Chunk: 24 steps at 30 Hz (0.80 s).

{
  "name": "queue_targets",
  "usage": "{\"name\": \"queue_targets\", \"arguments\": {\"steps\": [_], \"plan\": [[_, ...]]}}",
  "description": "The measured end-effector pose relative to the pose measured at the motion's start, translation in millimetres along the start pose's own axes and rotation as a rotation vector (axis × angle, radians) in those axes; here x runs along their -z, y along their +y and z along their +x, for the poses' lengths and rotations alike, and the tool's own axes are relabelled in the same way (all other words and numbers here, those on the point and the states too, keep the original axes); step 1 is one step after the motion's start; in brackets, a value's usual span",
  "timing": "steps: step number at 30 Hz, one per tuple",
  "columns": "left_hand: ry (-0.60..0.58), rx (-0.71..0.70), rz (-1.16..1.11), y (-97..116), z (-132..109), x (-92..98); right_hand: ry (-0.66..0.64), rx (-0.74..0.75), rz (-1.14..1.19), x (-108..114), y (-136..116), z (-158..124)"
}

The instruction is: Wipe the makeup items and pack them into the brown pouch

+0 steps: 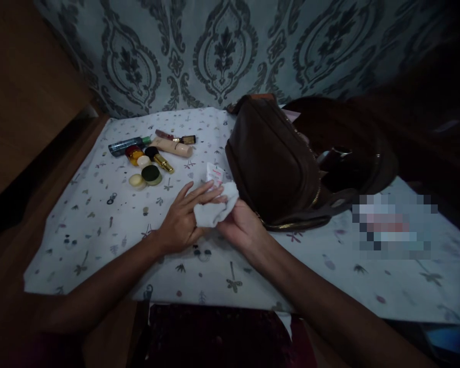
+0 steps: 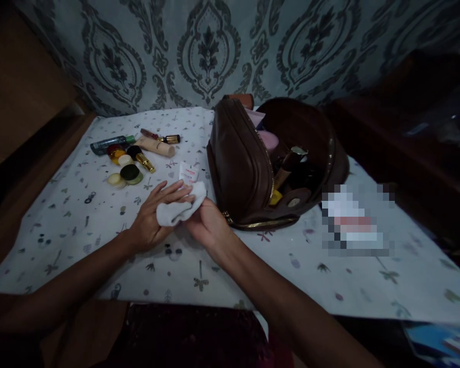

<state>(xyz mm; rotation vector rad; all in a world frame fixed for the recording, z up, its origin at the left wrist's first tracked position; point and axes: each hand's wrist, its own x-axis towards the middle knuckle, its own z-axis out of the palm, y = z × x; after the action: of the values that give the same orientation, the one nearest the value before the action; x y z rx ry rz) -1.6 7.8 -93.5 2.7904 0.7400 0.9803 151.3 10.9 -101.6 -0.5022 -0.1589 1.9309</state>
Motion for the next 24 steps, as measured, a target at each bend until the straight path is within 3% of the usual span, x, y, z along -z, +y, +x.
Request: {"name": "queue_targets", "arguments": {"steps": [4, 9, 12, 16, 20, 24], "plan": [[0.104, 0.106, 0.021, -12.0, -1.5, 1.3, 0.127, -0.049, 0.072, -11.2, 6.3, -8.8], [0.244, 0.32, -0.101, -15.9, -0.9, -0.9, 0.107, -0.106, 0.041, -14.5, 8.3, -11.6], [0.183, 0.374, -0.242, -6.9, 1.2, -3.2, 0.101, -0.01, 0.028, -13.3, 5.5, -9.2], [0.049, 0.282, -0.268, 3.0, -0.8, -6.6, 0.111, 0.071, 0.01, -13.2, -1.6, -6.8], [0.02, 0.237, -0.157, -0.9, -6.8, -11.3, 0.075, 0.115, -0.008, -14.4, -7.6, -5.0], [0.001, 0.287, -0.193, -10.2, -9.2, -9.7, 0.13, 0.133, -0.043, -13.5, -9.3, -4.4]]}}
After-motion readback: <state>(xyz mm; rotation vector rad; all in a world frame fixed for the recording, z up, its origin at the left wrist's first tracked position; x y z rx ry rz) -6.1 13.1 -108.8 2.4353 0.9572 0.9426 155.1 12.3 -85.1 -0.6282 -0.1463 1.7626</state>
